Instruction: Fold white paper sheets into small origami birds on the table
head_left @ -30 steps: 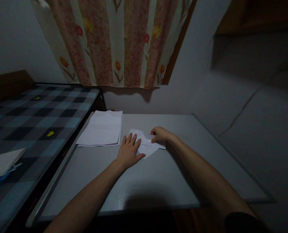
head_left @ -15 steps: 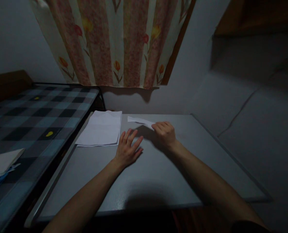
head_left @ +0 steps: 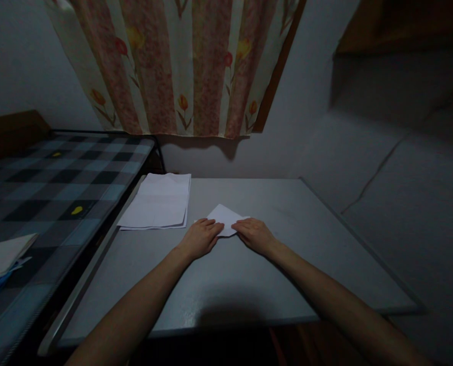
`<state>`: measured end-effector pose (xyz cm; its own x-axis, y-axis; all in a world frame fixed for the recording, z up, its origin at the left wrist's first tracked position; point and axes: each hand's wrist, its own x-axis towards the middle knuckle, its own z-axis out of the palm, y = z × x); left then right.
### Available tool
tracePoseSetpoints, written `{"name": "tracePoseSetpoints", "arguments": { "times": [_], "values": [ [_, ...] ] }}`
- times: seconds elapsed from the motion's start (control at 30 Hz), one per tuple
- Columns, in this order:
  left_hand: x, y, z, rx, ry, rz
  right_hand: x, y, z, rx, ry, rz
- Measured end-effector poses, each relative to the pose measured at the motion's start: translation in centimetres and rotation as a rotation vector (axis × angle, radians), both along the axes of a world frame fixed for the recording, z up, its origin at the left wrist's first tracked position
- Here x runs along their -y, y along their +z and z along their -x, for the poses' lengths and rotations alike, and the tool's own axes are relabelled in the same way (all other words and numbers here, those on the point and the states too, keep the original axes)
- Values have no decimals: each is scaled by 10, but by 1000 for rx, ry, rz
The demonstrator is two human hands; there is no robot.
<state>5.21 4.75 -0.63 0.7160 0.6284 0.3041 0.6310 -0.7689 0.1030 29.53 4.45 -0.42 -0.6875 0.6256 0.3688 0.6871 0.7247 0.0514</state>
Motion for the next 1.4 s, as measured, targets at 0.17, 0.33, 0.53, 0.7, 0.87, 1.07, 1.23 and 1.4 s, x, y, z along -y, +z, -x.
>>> {"name": "tracePoseSetpoints", "arguments": {
  "times": [0.17,0.33,0.53,0.7,0.87,1.07,1.23,1.4],
  "values": [
    [1,-2,4,55,13,36,9,-3,-15,-123,-33,55],
    [1,0,8,194,144,140,11,0,-30,-225,-156,146],
    [-2,1,8,205,241,113,3,11,-26,-307,-342,242],
    [-2,2,7,111,213,29,-8,5,-30,-253,-421,201],
    [0,5,5,108,227,-121,-10,-1,-42,-116,-424,138],
    [-1,7,0,-57,-19,-68,1,15,-24,-99,-221,46],
    [1,5,0,-84,-70,12,18,13,7,62,49,258],
    [9,2,6,-52,-65,111,24,3,16,105,63,408]
  ]
}}
